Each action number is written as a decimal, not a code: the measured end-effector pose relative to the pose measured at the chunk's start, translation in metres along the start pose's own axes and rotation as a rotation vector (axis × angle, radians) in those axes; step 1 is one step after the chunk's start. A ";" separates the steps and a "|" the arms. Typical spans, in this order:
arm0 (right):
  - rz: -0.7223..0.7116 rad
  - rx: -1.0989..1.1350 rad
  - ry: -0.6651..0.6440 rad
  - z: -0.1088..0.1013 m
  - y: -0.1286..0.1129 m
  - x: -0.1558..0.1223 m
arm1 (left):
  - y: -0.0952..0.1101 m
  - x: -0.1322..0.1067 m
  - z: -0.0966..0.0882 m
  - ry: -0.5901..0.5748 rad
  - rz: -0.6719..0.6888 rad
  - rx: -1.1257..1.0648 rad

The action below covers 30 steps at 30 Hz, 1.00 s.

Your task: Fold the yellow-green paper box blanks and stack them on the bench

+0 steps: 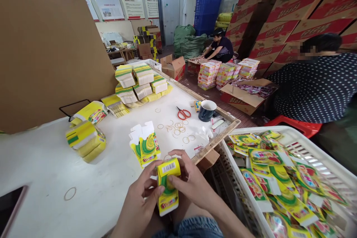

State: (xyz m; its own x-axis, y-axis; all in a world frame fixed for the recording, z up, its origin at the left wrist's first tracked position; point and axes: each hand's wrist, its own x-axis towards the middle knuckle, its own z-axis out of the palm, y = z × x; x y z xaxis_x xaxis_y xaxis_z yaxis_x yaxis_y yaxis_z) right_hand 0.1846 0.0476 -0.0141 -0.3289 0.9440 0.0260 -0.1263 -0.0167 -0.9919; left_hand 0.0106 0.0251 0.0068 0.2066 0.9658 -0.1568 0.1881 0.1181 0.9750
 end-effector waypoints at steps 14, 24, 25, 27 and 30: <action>-0.124 0.085 0.169 -0.002 -0.002 -0.001 | 0.001 -0.001 0.019 0.087 0.151 -0.023; -0.201 -1.222 0.800 -0.137 -0.064 -0.060 | -0.046 0.049 -0.033 0.290 0.299 0.904; -0.158 -1.181 0.769 -0.137 -0.061 -0.059 | -0.050 0.052 -0.037 0.285 0.299 0.922; -0.055 -0.953 0.651 -0.118 -0.045 -0.045 | -0.053 0.053 -0.039 0.268 0.293 0.925; 0.051 -0.475 0.375 -0.062 -0.006 -0.003 | -0.049 0.046 -0.035 0.245 0.283 0.944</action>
State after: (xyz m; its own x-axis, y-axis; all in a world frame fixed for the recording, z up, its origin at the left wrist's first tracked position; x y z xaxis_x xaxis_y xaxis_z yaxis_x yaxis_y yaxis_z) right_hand 0.2445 0.0655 -0.0161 0.0394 0.9991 0.0170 0.3413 0.0025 -0.9399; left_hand -0.0223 0.0719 -0.0429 0.1786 0.9632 0.2010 0.8665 -0.2507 0.4317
